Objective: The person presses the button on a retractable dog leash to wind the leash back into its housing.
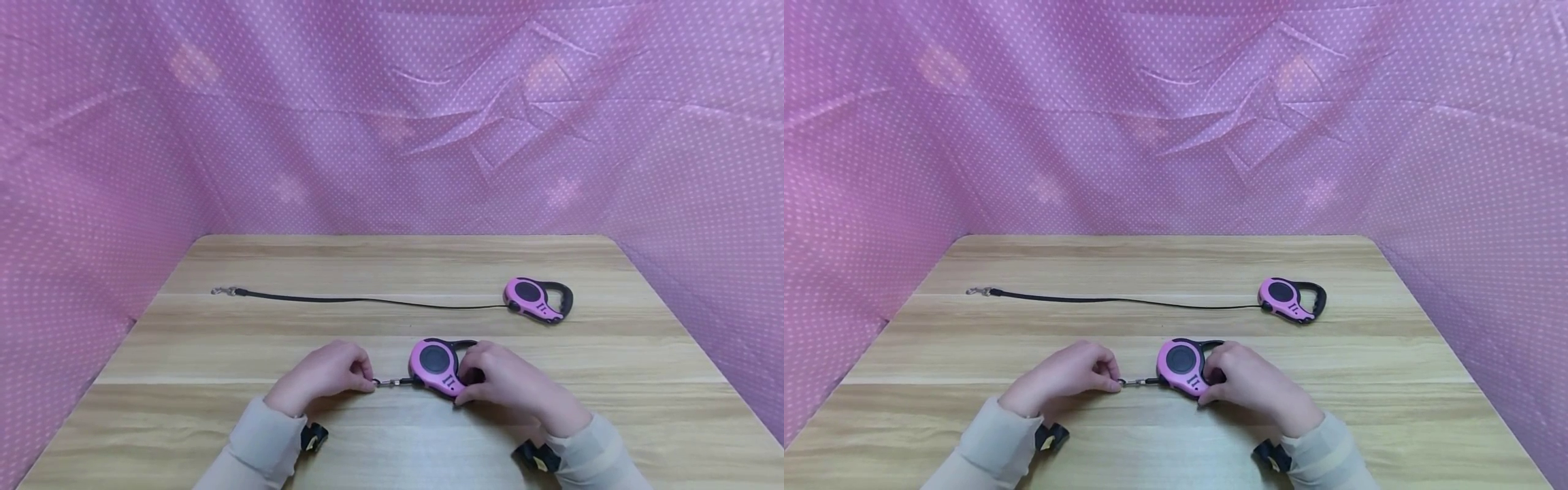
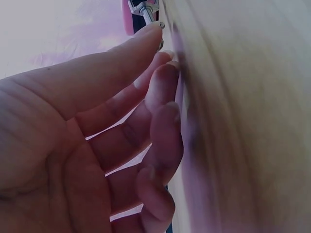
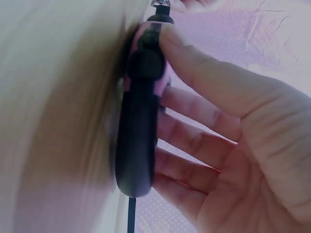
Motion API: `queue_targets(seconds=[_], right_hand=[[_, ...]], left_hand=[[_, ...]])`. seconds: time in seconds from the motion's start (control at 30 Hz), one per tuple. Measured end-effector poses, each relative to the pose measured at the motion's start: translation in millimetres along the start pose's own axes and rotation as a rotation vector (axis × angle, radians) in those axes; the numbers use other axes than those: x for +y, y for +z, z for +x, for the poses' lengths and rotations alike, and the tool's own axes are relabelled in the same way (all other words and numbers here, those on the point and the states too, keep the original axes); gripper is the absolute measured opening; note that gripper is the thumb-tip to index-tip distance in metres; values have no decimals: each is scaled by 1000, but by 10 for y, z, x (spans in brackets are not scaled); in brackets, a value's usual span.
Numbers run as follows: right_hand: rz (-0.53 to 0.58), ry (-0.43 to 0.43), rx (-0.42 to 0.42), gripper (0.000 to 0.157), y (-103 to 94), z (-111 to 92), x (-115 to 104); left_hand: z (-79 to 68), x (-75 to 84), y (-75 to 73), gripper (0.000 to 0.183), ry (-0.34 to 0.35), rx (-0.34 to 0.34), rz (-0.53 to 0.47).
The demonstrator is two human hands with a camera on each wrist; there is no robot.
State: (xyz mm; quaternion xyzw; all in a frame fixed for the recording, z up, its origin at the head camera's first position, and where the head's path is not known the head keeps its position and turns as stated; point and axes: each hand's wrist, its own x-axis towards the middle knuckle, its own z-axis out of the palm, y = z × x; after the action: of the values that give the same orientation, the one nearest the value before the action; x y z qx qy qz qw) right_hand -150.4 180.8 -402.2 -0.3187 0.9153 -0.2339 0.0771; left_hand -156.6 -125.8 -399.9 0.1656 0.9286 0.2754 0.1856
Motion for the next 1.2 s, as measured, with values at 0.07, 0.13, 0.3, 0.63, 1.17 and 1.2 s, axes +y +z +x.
queue_targets(seconds=[0.07,0.13,0.3,0.63,1.17,1.2], right_hand=[[-5,-12,20,19,-17,-3,19],[-12,-33,51,16,-38,-6,40],[-17,-38,129,9,-129,-32,101],[-16,62,305,19,-372,-141,304],[-6,238,422,36,-676,-251,726],[-15,245,425,37,-689,-255,752]], left_hand=[[-5,-15,-17,12,2,5,-11],[-7,-41,-39,12,10,12,-21],[-9,-146,-129,16,12,28,-90],[-6,-394,-332,27,-22,181,-164],[16,-765,-637,35,-38,393,-346],[14,-785,-655,36,-42,394,-358]])
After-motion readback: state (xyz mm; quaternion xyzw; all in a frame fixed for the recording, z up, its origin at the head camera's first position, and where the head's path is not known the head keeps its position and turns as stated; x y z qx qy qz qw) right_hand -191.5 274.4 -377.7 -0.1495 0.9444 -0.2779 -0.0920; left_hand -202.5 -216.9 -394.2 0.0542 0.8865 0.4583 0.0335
